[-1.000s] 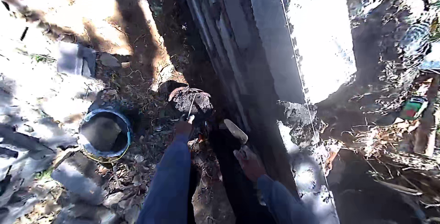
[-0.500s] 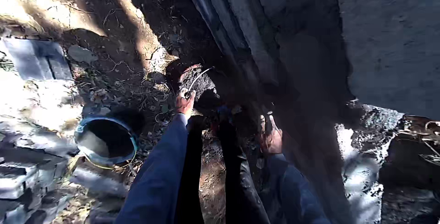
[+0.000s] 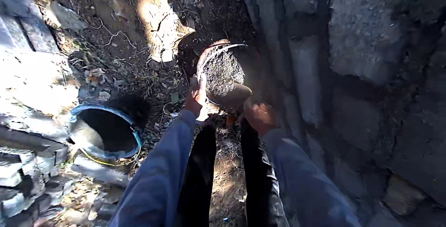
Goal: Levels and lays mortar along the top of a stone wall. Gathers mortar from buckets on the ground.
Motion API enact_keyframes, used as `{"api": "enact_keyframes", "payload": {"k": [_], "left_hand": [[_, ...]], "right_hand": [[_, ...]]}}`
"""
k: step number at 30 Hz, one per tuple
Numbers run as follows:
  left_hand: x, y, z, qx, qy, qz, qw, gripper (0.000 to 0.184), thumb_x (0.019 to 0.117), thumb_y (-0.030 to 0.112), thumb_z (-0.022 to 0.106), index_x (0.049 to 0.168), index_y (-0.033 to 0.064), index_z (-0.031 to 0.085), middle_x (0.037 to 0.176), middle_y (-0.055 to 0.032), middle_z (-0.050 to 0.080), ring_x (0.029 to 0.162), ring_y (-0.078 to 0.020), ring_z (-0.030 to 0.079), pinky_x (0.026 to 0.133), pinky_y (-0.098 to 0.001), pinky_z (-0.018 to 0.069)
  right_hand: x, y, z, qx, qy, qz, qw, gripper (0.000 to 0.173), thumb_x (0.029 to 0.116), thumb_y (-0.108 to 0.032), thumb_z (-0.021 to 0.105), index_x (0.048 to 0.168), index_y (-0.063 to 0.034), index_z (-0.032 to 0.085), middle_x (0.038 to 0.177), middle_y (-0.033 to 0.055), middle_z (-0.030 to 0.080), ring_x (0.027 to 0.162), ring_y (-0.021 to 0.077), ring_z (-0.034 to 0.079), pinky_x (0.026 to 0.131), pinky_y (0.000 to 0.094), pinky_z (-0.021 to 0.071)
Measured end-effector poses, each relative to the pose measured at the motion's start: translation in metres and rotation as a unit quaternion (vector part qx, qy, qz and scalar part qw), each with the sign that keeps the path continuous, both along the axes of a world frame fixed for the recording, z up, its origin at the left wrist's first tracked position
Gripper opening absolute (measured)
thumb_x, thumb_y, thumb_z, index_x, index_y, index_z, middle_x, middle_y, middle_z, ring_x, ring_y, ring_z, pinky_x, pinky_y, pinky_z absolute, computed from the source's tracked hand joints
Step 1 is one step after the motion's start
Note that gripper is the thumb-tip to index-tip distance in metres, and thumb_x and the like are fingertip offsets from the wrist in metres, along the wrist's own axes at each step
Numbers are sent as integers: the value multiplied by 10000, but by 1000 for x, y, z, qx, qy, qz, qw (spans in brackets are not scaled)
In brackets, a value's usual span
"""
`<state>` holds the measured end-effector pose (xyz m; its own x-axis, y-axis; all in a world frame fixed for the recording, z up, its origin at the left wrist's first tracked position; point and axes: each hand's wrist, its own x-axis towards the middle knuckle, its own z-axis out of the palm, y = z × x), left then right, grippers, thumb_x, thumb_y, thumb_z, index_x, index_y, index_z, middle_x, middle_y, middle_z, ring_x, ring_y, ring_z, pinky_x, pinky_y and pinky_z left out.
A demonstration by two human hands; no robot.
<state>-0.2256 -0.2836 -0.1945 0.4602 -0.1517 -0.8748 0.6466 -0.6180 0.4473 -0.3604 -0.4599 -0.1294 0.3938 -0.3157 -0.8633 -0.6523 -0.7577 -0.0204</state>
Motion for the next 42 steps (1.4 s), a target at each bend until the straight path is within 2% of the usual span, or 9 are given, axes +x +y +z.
{"api": "enact_keyframes", "payload": {"k": [2,5,11,20,25,29,34,37,42], "left_hand": [[-3,1,7,16,25,-15,999,770,1052,663,240,1554,105,408,1544,-173,470,1419,-308,458,1155,-575,368],[-6,-6,9,24,59,34,997,775,1044,680,233,1543,117,416,1531,-180,472,1398,-345,462,1107,-621,390],[-5,-11,6,-4,70,89,994,739,1052,663,229,1536,136,417,1527,-145,475,1383,-300,474,1098,-591,410],[-4,0,23,14,64,-50,997,749,1049,673,219,1607,181,309,1622,-117,384,1466,-323,400,1153,-611,344],[-1,-7,12,17,93,50,994,798,1000,740,308,1586,199,359,1576,-124,433,1422,-327,436,1095,-647,383],[-7,4,25,-16,68,41,997,785,1004,737,296,1593,222,358,1619,-76,392,1476,-292,375,1145,-629,340],[-21,23,83,-57,-13,154,986,630,1098,519,284,1563,106,383,1546,-110,473,1395,-211,479,1130,-453,436],[-35,27,108,-62,-32,238,969,619,1101,506,268,1568,108,347,1543,-81,455,1361,-155,483,1124,-413,418],[-74,-1,183,-55,-119,236,963,585,1115,423,253,1546,44,363,1498,-125,485,1301,-146,524,1096,-357,441]], "right_hand": [[-26,-12,17,-82,-46,-37,995,479,1097,-363,388,1344,-37,637,1169,247,716,1025,447,713,837,636,557],[-14,-5,0,-67,47,-57,995,498,1109,-340,352,1390,8,571,1272,271,659,1141,444,669,936,612,530],[16,21,-60,71,31,-15,997,452,1071,-404,450,1252,-22,612,1052,223,704,1024,398,703,845,588,555],[8,2,-64,189,-46,-57,979,392,1075,-347,480,1171,-17,668,986,225,694,946,378,699,830,593,547],[-12,-17,-60,243,-123,-56,961,302,1047,-273,532,1012,-20,693,828,160,669,785,305,679,734,540,550],[-2,-23,-9,245,-48,-62,966,344,1075,-292,520,1237,-43,693,1136,202,710,1108,334,674,998,568,504],[-9,-19,66,262,-77,-97,957,372,1048,-286,540,1233,-4,697,1249,218,687,1250,341,612,1124,513,429],[-21,-33,138,283,-77,-122,948,356,1058,-257,537,1194,31,695,1224,245,681,1236,362,610,1115,524,426],[-58,-67,281,320,-107,-179,924,308,1041,-192,520,1085,52,703,1035,227,695,1032,327,657,958,515,493]]}}
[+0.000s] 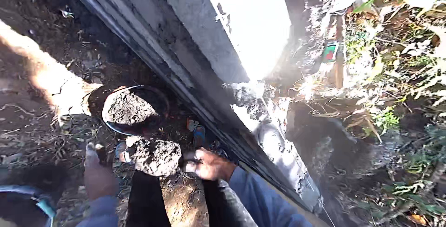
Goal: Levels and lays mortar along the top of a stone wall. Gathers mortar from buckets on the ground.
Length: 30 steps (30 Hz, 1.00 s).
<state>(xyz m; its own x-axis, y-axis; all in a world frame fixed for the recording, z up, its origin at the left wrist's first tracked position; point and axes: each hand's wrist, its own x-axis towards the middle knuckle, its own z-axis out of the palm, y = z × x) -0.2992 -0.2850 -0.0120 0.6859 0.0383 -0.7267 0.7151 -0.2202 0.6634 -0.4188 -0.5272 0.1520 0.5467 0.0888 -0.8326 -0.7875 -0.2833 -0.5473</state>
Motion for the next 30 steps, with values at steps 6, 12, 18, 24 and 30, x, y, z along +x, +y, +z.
{"api": "enact_keyframes", "payload": {"k": [6,12,18,24,30], "left_hand": [[-76,-148,115,-164,-160,-37,973,626,1109,324,214,1576,-92,196,1632,-229,291,1484,-181,356,1205,-291,317],[-145,-297,191,-130,-116,-12,985,660,1101,331,164,1539,-162,206,1599,-344,264,1508,-296,303,1237,-360,228],[-162,-352,187,-197,-66,120,971,573,1115,364,160,1633,121,181,1554,-118,402,1312,-140,467,1060,-325,428],[-167,-356,175,-161,-79,102,978,528,1115,392,228,1593,182,308,1359,-37,532,1134,-79,529,945,-289,474],[-171,-358,174,-112,-160,27,981,785,1052,574,172,1651,82,47,1722,-119,60,1574,-184,113,1269,-390,136]], "right_hand": [[-90,-87,161,23,-118,-160,980,228,990,-156,504,985,-35,697,734,-45,611,643,-18,552,616,192,484],[-150,-158,190,-266,-188,-184,927,293,1003,-208,407,962,-49,650,691,-33,585,571,47,563,534,245,509],[-150,-178,108,-495,-167,-70,850,435,1044,-320,501,1152,70,658,1037,230,712,926,336,724,814,490,585],[-163,-252,135,-186,-126,-273,935,385,1090,-318,363,1025,-81,660,635,-61,523,483,55,489,458,245,473],[-105,-268,127,-167,-44,82,982,416,1115,-323,383,1212,-8,637,909,129,629,804,216,617,775,429,528]]}}
